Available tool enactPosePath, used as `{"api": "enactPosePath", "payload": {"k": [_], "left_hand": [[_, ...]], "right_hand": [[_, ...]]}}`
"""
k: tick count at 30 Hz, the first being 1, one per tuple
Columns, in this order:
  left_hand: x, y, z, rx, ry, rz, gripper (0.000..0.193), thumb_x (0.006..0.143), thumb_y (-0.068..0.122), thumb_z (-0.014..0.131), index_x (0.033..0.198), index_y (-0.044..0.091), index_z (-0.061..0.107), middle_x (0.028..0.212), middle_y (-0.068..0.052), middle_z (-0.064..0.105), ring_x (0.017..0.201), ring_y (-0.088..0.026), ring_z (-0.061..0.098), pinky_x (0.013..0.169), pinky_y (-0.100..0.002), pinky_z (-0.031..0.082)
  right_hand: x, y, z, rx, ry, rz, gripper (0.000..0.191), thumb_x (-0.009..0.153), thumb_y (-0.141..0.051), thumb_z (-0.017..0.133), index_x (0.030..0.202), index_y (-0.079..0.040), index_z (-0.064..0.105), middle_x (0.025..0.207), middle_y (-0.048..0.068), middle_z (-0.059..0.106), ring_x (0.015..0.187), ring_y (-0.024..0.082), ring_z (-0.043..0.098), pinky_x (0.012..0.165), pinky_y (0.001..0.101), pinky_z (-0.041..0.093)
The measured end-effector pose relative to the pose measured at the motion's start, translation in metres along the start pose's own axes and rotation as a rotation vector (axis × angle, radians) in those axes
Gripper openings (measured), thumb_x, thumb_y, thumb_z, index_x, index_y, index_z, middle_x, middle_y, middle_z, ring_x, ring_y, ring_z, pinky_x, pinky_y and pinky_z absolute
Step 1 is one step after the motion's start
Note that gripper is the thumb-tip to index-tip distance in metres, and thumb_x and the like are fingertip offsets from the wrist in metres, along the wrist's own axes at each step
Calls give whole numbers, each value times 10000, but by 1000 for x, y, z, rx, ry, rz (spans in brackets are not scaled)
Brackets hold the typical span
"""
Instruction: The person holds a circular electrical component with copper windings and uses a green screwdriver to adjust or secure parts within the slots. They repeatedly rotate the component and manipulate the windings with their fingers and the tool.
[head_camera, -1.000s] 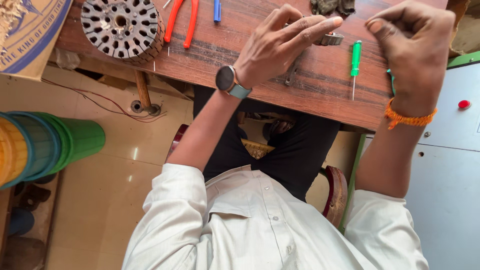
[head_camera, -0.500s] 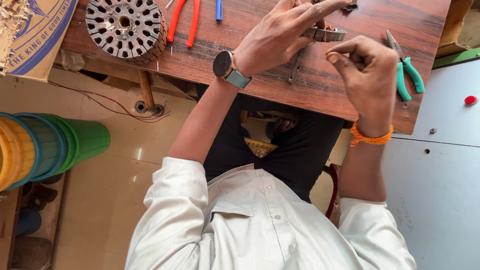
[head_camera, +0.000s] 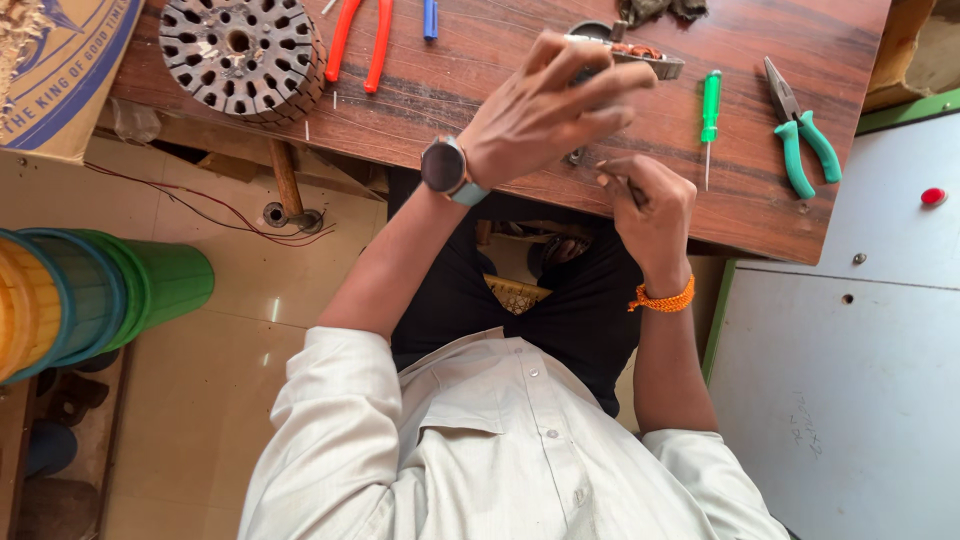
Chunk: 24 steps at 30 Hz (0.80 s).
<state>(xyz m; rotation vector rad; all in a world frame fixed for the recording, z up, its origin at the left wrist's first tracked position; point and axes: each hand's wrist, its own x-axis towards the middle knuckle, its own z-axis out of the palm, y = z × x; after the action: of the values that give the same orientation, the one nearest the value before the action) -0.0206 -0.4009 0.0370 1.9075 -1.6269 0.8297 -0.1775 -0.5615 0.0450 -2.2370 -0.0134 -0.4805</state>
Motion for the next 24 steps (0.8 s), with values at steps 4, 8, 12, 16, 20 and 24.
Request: {"api": "enactPosePath", "payload": {"k": [4,8,12,16,20,24], "left_hand": [[-20,11,1,7,-126,-12,276,872,189,789,1139,175,720,1354,31,627,1206,-200,568,1010,-385,493],[-27,18,9,-199,-33,-316,121,955,187,791,1040,117,739,1100,-4,742,860,-140,693,721,-300,547],[-29,38,20,-805,260,-704,164,1015,244,743,1098,103,743,999,8,769,796,-76,722,648,-220,583],[-28,43,23,-1370,357,-1108,223,989,257,754,1084,55,768,868,-25,759,546,4,496,459,-175,354],[-21,41,24,-1525,417,-1214,254,969,257,754,1095,36,751,950,-45,787,554,12,505,439,-166,355],[-12,41,24,-1704,438,-1233,265,982,241,742,1106,7,724,987,-74,791,522,10,472,437,-163,337]], "right_hand": [[-8,-9,-17,-59,-80,-24,99,901,49,798,975,-4,758,769,61,645,587,105,490,541,270,388],[4,-21,-44,-102,-84,-99,124,925,60,765,993,-44,761,832,30,672,633,75,544,578,261,413],[38,-25,-55,-220,1,-238,112,1017,80,783,1011,-30,762,823,42,652,625,101,526,566,251,370],[85,-29,-46,-322,-11,-359,115,992,72,847,952,36,746,756,124,638,609,181,541,571,318,385],[120,-29,-41,-175,-104,-427,113,1003,143,733,1065,49,734,868,127,707,734,134,680,608,249,474],[136,-24,-45,-130,-163,-449,107,1024,164,701,1081,75,717,939,151,734,856,158,724,724,245,554]]}}
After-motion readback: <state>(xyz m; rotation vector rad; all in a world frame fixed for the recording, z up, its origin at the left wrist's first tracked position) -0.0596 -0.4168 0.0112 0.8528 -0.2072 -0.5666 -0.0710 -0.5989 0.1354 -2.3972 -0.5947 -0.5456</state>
